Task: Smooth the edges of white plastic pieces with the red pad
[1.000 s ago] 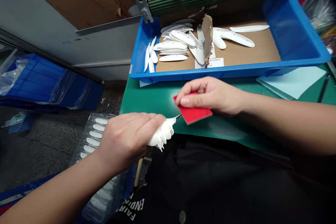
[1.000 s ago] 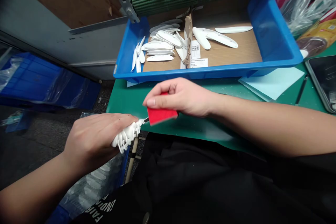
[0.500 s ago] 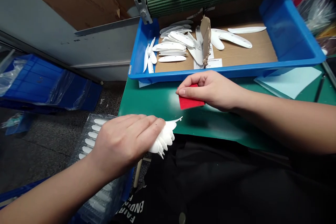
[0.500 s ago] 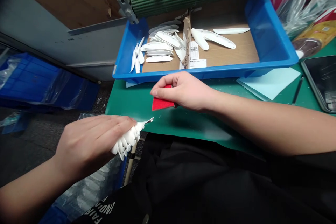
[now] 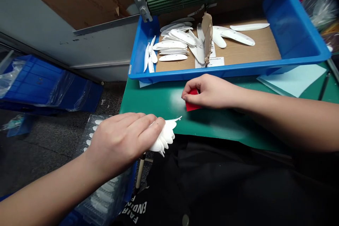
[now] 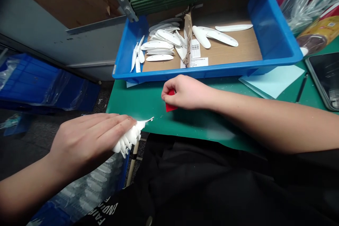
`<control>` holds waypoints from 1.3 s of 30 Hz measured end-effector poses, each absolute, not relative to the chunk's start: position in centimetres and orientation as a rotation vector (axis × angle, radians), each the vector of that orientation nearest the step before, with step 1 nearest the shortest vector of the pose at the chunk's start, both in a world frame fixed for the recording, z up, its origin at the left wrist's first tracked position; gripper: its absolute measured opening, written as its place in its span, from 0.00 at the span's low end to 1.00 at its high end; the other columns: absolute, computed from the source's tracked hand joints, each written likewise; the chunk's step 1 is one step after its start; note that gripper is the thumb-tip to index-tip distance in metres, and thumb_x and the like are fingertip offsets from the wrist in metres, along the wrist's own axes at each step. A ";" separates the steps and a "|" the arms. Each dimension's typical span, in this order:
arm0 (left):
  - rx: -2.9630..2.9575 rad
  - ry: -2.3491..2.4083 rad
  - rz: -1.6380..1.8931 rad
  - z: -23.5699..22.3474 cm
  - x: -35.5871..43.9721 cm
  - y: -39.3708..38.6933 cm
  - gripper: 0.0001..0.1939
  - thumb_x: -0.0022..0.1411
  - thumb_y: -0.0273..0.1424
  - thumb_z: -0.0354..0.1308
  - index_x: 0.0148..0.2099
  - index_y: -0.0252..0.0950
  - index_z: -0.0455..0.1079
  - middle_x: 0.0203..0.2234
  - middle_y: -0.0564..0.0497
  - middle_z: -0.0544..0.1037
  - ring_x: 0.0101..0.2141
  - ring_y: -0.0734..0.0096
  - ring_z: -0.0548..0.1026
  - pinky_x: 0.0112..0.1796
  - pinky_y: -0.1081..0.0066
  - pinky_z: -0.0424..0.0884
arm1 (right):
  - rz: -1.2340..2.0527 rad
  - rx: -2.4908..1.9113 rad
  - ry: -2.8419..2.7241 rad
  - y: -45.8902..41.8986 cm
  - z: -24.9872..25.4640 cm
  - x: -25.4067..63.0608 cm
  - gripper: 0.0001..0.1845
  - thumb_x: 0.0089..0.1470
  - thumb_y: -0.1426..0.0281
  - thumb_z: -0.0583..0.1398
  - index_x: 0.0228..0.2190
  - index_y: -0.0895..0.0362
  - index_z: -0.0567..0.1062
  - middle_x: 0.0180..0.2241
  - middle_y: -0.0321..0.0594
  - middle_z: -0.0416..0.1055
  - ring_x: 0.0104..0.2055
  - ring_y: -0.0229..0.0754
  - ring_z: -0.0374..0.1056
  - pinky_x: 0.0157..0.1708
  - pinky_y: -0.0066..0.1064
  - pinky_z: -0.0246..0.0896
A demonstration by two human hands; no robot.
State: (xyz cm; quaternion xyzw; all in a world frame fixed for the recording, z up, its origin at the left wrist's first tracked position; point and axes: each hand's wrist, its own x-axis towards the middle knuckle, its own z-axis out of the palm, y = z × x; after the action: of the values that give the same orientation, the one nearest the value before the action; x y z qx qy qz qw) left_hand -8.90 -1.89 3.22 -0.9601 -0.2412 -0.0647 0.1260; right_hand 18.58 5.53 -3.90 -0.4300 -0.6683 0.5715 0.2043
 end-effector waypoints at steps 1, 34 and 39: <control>-2.796 -0.719 -0.188 3.1 -8.9 -1.9 0.13 0.66 0.20 0.58 0.51 0.36 0.72 0.41 0.48 0.84 0.39 0.61 0.83 0.39 0.63 0.81 | 1.607 -1.186 -1.812 5.5 -3.9 18.5 0.10 0.54 0.61 0.73 0.32 0.55 0.83 0.29 0.40 0.77 0.28 0.43 0.69 0.25 0.30 0.61; -2.467 -2.983 -1.700 -6.3 -6.2 -4.4 0.21 0.56 0.37 0.73 0.49 0.33 0.76 0.42 0.44 0.83 0.42 0.55 0.82 0.43 0.63 0.79 | 1.626 -1.028 -2.117 3.5 -4.0 17.2 0.23 0.60 0.47 0.65 0.34 0.55 0.81 0.27 0.33 0.73 0.27 0.40 0.62 0.26 0.30 0.53; -2.011 -3.224 -2.749 -8.0 -4.8 -4.7 0.28 0.54 0.31 0.76 0.56 0.34 0.73 0.47 0.44 0.82 0.43 0.61 0.81 0.44 0.66 0.79 | 1.720 -1.124 -1.948 3.7 -4.7 17.0 0.17 0.58 0.54 0.65 0.32 0.56 0.78 0.28 0.33 0.74 0.30 0.41 0.67 0.30 0.30 0.58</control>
State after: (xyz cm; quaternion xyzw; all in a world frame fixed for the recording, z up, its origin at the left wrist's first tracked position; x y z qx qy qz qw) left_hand -4.78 -4.68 -7.96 -0.3066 -0.4915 -0.4190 -0.6992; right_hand 16.99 3.69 -4.67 -0.3922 -0.6796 0.6004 0.1545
